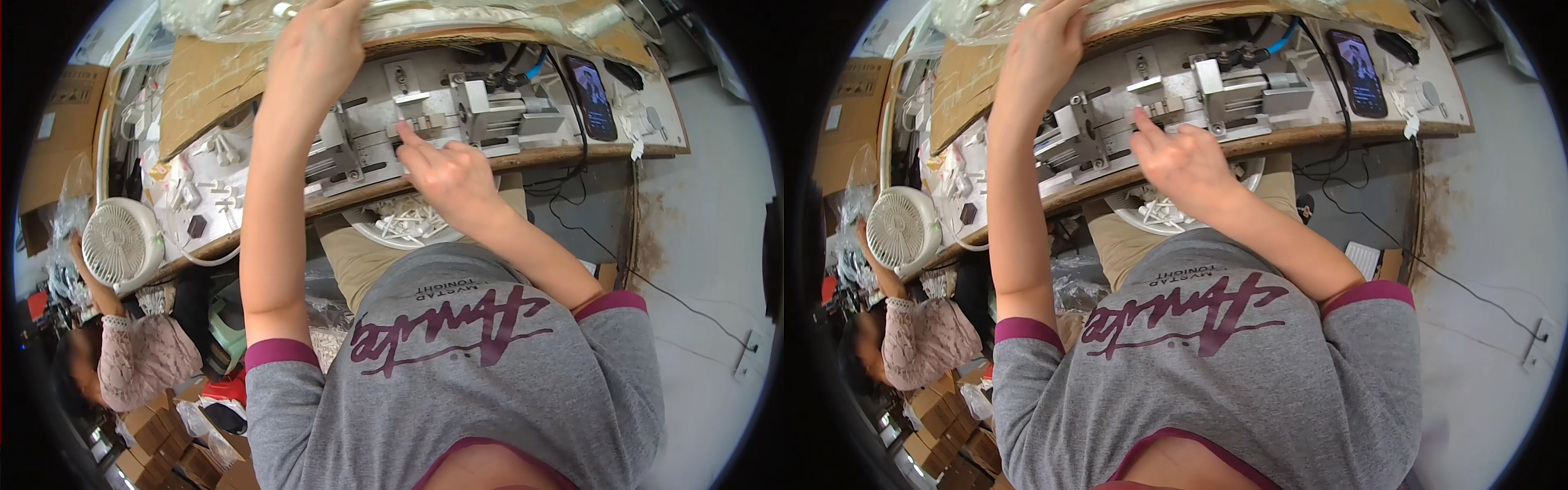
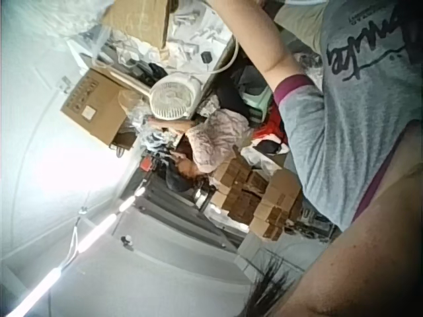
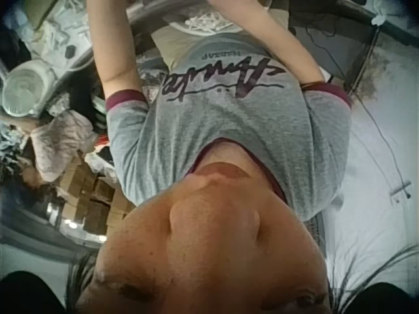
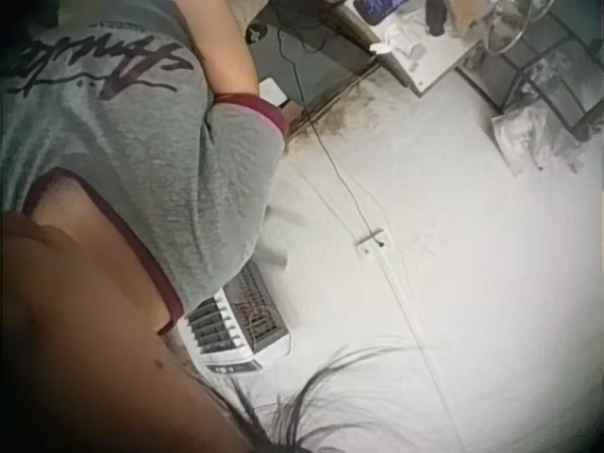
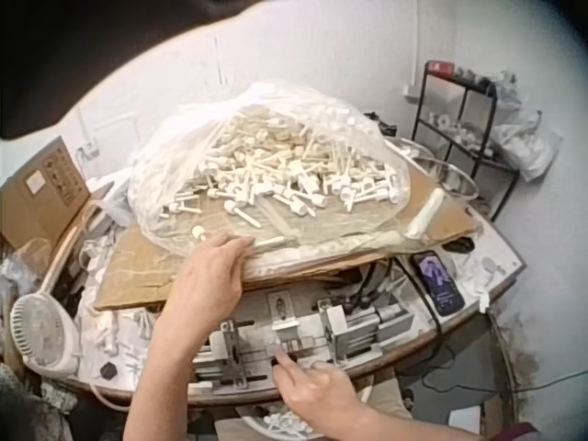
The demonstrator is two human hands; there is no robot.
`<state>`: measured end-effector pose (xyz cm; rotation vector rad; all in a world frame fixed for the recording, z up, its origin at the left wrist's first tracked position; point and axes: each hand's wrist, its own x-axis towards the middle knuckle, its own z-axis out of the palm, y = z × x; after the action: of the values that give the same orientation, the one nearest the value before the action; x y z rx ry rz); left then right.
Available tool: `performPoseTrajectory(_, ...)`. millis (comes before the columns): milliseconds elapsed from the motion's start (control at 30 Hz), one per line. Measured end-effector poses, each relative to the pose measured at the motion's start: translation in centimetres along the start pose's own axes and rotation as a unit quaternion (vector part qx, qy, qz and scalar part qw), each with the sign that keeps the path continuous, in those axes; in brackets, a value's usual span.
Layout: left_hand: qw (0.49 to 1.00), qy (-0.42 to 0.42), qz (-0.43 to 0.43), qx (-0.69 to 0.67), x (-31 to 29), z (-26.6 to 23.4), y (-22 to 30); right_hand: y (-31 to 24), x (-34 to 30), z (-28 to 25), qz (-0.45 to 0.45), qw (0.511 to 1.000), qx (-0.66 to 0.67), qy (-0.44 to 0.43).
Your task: Assembling small plastic components using a pneumatic jig or machine.
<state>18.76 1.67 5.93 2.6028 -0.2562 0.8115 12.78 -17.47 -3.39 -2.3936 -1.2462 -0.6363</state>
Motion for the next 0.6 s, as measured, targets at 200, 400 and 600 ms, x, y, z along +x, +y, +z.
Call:
performPoseTrajectory(200, 0.996, 0.018, -0.066, -0.056, -0.4, -2.7, 3.0, 0.2, 0.1, 0.1, 0.002, 1.000, -0.017, -0.017)
performPoseTrajectory(400, 0.988, 0.032, -0.077, -0.132, -3.8, -4.5, 4.4, 2.1, -0.3, -1.7, 0.013, 0.991, 0.128, 0.032)
performPoseTrajectory(600, 0.967, -0.003, -0.142, -0.213, -10.1, -4.0, 4.2, 9.8, -6.2, -4.9, 0.293, 0.906, 0.176, 0.251)
